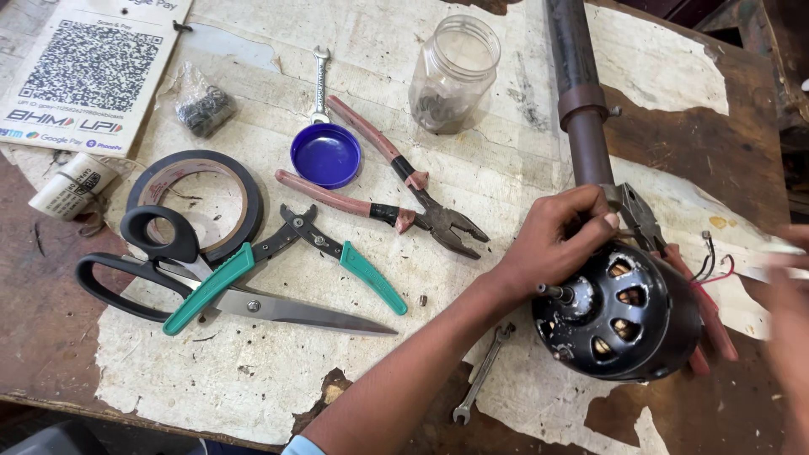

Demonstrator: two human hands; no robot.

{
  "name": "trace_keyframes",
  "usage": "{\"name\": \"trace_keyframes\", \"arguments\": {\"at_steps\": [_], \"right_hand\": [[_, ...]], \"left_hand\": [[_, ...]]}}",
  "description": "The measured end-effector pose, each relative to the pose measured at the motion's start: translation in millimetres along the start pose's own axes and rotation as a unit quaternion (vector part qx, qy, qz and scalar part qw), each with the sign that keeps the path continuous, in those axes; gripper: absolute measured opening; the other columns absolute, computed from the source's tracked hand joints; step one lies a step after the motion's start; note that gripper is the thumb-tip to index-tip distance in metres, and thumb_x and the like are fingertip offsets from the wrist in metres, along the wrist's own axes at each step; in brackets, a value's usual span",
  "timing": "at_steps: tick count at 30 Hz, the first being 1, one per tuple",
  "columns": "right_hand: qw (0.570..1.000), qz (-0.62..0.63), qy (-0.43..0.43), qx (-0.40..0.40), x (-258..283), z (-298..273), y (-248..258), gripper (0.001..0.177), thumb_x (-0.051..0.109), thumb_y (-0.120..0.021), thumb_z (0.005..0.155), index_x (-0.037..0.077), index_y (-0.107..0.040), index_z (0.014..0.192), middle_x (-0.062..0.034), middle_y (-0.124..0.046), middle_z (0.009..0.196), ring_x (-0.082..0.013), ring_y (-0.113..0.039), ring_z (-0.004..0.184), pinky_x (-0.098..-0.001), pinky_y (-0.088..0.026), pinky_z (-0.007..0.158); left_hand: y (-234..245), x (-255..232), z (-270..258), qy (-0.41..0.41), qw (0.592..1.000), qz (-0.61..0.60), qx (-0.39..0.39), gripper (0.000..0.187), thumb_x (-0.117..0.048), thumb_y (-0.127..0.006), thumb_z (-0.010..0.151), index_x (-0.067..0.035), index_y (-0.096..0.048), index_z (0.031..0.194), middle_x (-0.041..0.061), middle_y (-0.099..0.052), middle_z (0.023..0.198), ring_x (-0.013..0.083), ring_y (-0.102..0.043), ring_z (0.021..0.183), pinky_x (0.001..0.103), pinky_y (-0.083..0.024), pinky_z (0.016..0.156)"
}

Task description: The person works on an electric motor mounted on a vertical pipe, using pliers to strip and adjust red and black wires at the motor's terminal. They repeatedly reposition the motor and manipulate the wires by hand, occasionally using pliers to pull or twist connections.

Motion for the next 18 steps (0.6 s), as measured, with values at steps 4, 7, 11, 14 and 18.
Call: {"name": "trace_keyframes", "arguments": {"at_steps": [4, 7, 11, 14, 18], "right_hand": [[0.969, -0.043, 0.149, 0.192, 106.0, -76.1, -44.9, 0.022, 0.024, -0.065, 0.098, 0.008, -0.067, 0.113, -0.016, -0.071, 0.106, -0.0315, -0.071, 0.102, -0.0418, -0.057, 0.084], [0.92, -0.092, 0.309, 0.223, 202.9, -97.7, -96.1, 0.014, 0.021, -0.068, 0.095, 0.01, -0.069, 0.104, -0.0116, -0.07, 0.104, -0.0297, -0.069, 0.107, -0.0417, -0.057, 0.087], [0.906, -0.14, 0.38, 0.12, 253.4, -70.5, -121.3, 0.012, -0.002, -0.063, 0.077, -0.002, -0.068, 0.088, -0.0211, -0.069, 0.089, -0.0359, -0.072, 0.084, -0.0424, -0.06, 0.067], [0.908, -0.127, 0.349, 0.193, 250.7, -52.1, -137.7, 0.012, -0.003, -0.061, 0.083, -0.002, -0.068, 0.092, -0.0231, -0.069, 0.086, -0.0374, -0.074, 0.081, -0.044, -0.061, 0.069], [0.914, -0.062, 0.342, 0.212, 246.5, -51.1, -133.7, 0.009, -0.003, -0.062, 0.082, -0.002, -0.069, 0.086, -0.0243, -0.07, 0.086, -0.0391, -0.073, 0.084, -0.0462, -0.06, 0.074]], "left_hand": [[-6.1, 4.1, 2.3, -0.008, 1.0, -0.013, -0.005, 0.025, -0.023, -0.064, 0.101, -0.003, -0.058, 0.087, 0.001, -0.058, 0.073, 0.0086, -0.052, 0.069, 0.028, -0.045, 0.062], [10.5, 0.0, 0.3, -0.007, 1.0, -0.018, -0.017, 0.025, -0.025, -0.066, 0.1, -0.003, -0.061, 0.089, 0.0, -0.059, 0.071, 0.0071, -0.053, 0.068, 0.028, -0.045, 0.06], [-2.0, 12.8, 3.3, -0.009, 1.0, -0.018, -0.014, 0.027, -0.027, -0.068, 0.099, -0.004, -0.061, 0.087, -0.001, -0.061, 0.071, 0.0049, -0.052, 0.063, 0.027, -0.043, 0.056], [-1.4, 17.6, 1.4, -0.003, 1.0, 0.001, -0.019, 0.028, -0.026, -0.069, 0.099, -0.003, -0.06, 0.086, 0.0, -0.058, 0.068, 0.0046, -0.049, 0.062, 0.027, -0.04, 0.055], [-0.4, 13.9, 2.4, -0.014, 1.0, 0.015, -0.023, 0.027, -0.026, -0.068, 0.099, -0.004, -0.06, 0.086, 0.0, -0.06, 0.069, 0.0047, -0.051, 0.063, 0.027, -0.042, 0.056]]}}
Point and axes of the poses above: each hand's wrist, its own z-axis towards the middle knuckle, its own y-axis out of the back of the hand, x = y × z, the point moved 7 cm from there along z, towards the middle knuckle
